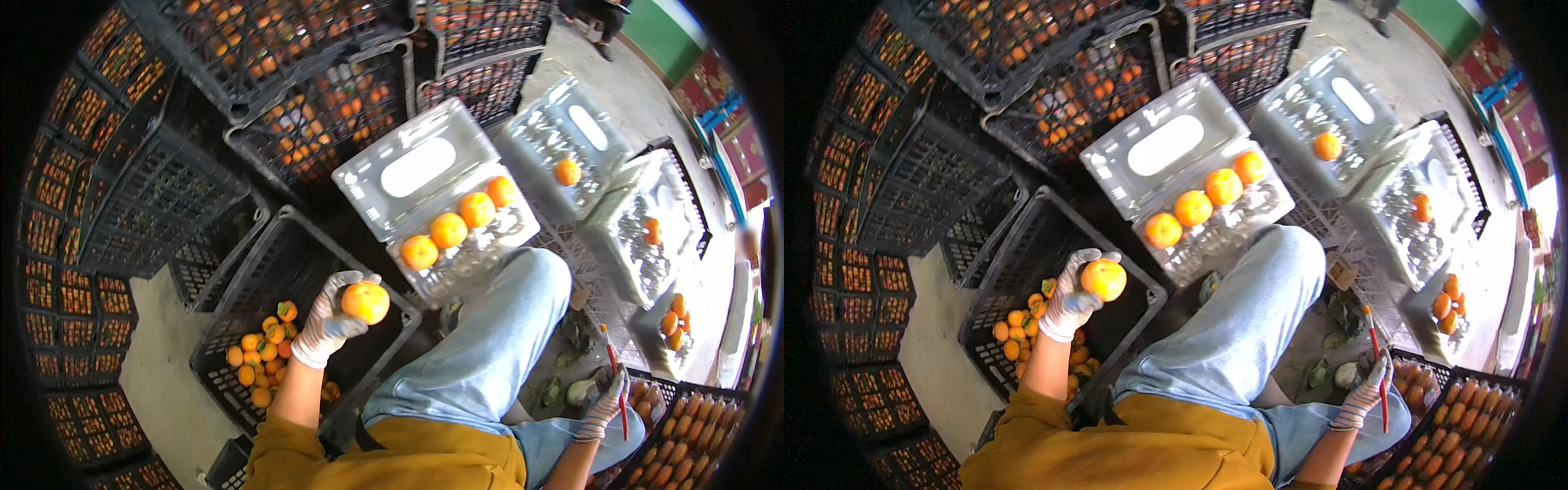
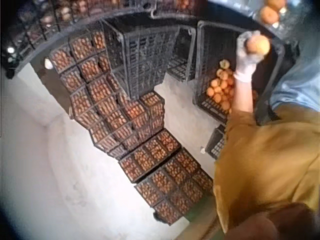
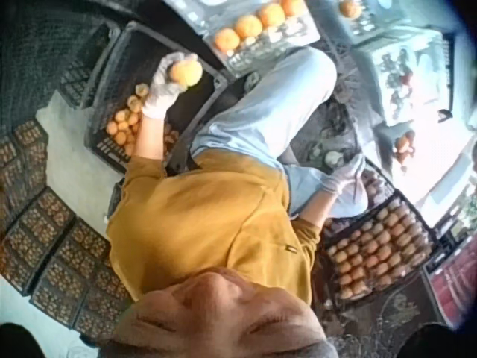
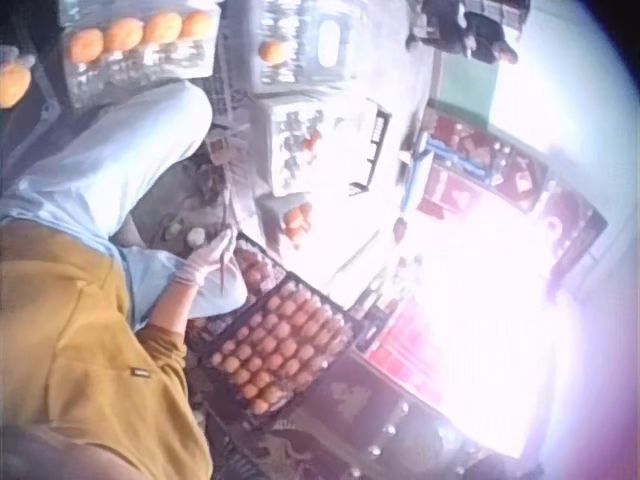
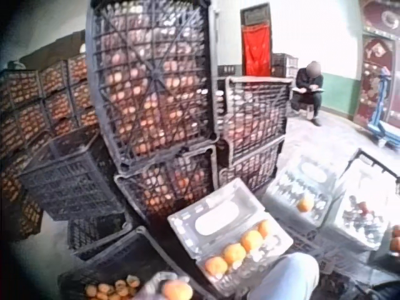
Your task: The person picks oranges from a crate, uses a small brush to clean or polish each orange, places them into clear plastic trays, and stacks the filled trays into a larger crate.
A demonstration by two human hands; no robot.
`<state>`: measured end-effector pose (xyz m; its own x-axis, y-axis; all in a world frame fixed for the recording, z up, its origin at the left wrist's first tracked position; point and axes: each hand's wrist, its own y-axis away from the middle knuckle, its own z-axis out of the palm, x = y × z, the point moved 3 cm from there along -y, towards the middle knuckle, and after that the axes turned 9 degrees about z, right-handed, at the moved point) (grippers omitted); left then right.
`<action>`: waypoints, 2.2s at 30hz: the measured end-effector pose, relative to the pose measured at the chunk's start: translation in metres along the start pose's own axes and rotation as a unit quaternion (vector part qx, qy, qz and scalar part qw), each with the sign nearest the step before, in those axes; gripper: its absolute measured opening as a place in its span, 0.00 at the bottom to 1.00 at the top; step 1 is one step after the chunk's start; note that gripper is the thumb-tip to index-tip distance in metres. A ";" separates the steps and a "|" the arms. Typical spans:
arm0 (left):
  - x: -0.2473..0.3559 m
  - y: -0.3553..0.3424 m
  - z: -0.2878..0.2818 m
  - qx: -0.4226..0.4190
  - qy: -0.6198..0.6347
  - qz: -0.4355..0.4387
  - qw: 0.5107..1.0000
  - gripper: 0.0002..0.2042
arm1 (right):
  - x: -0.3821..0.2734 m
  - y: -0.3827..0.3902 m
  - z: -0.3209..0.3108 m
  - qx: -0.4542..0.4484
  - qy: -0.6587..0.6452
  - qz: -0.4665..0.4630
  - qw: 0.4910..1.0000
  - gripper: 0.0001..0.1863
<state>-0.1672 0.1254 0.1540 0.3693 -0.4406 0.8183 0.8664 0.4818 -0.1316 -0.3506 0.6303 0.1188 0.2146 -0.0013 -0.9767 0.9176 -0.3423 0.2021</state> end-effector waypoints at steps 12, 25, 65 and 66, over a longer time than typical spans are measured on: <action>-0.136 -0.060 0.249 -0.009 0.344 -0.336 0.877 0.24 | -0.099 0.059 0.023 0.005 -0.088 -0.133 0.987 0.04; -0.227 -0.040 0.304 0.102 0.323 -0.456 0.823 0.23 | -0.088 0.058 0.024 -0.046 0.024 -0.106 0.993 0.04; -0.210 -0.162 0.489 -0.409 -0.234 0.134 0.872 0.17 | -0.027 -0.004 -0.025 0.181 -0.192 0.034 0.964 0.06; -0.171 -0.167 0.450 -0.377 -0.260 0.134 0.879 0.14 | -0.022 -0.005 -0.025 0.194 -0.172 0.031 0.965 0.06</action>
<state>-0.5265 0.4608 0.2879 0.5608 0.1118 0.8203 0.8202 -0.2098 -0.5322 -0.3519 0.6555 0.1406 0.0803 -0.3225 -0.9432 0.6971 -0.6582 0.2844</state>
